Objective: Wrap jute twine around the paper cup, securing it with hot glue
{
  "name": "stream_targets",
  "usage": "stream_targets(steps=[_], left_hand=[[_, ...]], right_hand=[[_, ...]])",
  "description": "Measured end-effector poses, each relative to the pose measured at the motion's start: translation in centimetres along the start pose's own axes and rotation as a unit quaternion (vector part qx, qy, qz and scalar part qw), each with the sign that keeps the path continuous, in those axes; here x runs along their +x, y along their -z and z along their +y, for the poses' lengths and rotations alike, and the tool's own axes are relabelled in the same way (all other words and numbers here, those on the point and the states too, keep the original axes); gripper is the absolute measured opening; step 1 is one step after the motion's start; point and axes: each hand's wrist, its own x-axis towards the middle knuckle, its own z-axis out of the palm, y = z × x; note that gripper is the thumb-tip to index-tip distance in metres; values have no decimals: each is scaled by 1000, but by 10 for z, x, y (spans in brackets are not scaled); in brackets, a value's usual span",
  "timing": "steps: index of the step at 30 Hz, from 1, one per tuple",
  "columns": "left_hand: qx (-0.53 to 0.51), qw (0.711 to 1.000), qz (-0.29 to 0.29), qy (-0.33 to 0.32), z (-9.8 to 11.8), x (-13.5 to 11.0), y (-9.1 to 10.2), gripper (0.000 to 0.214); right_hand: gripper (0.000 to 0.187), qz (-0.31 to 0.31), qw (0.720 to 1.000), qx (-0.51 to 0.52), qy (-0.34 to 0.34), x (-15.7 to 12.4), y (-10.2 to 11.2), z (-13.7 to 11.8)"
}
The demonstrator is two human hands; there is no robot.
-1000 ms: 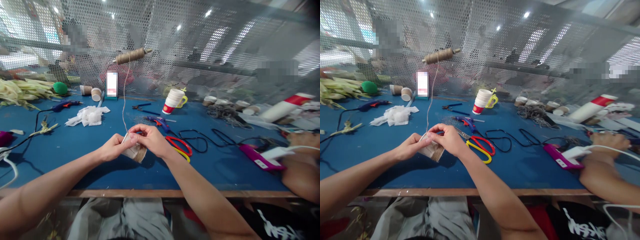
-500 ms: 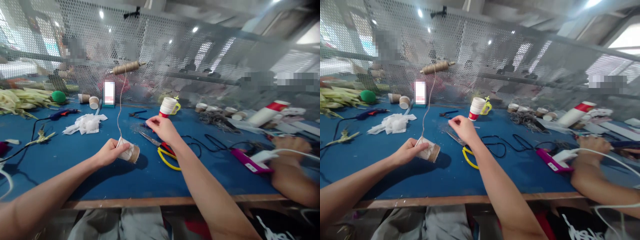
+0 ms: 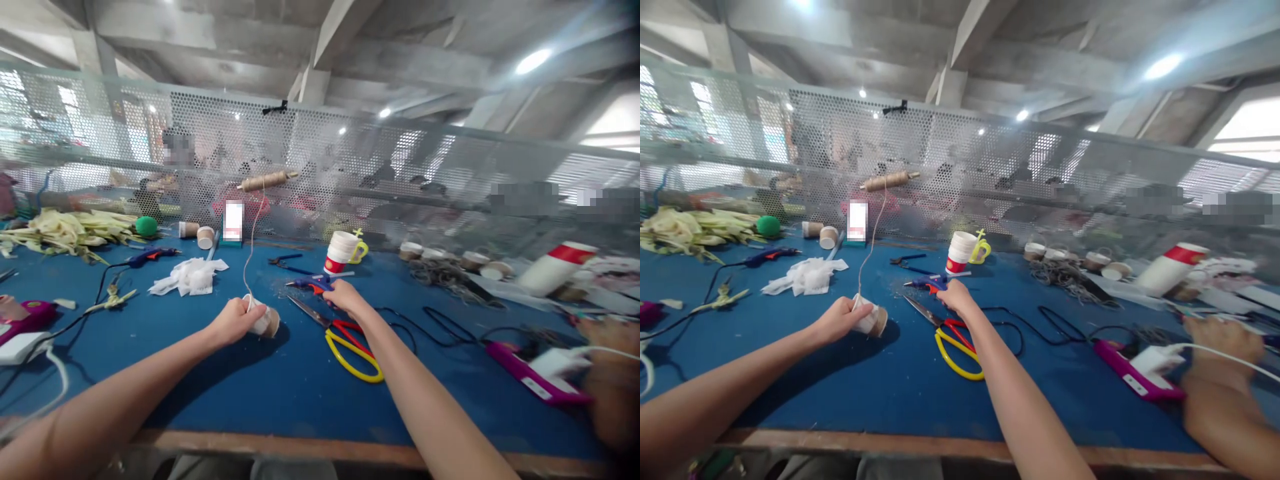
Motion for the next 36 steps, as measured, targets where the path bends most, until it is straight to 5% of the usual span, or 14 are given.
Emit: stream_targets(steps=[4,8,13,17,24,32,36], left_hand=[[39,999,7,-1,10,4,3,42],[72,997,-6,-9,19,7,2,43],[-7,1000,-12,-25,2,10,1,45],[-51,998,20,12,-1,17,9,47],[-41,997,60,-1,44,26,24,40],[-21,999,43,3,-12,10,10,46],[-33,999,33,16,-19,8,9,45]], right_hand=[[17,14,992,120,40,-17,15,-12],[16,-69,956,275,78,-43,30,-27],[20,-101,917,355,148,-72,24,-37],[22,-111,921,341,151,-82,12,-38],[23,-84,925,343,140,-79,13,-29],[26,-111,958,202,170,-95,15,-34],[24,-112,971,133,163,-100,9,-39]])
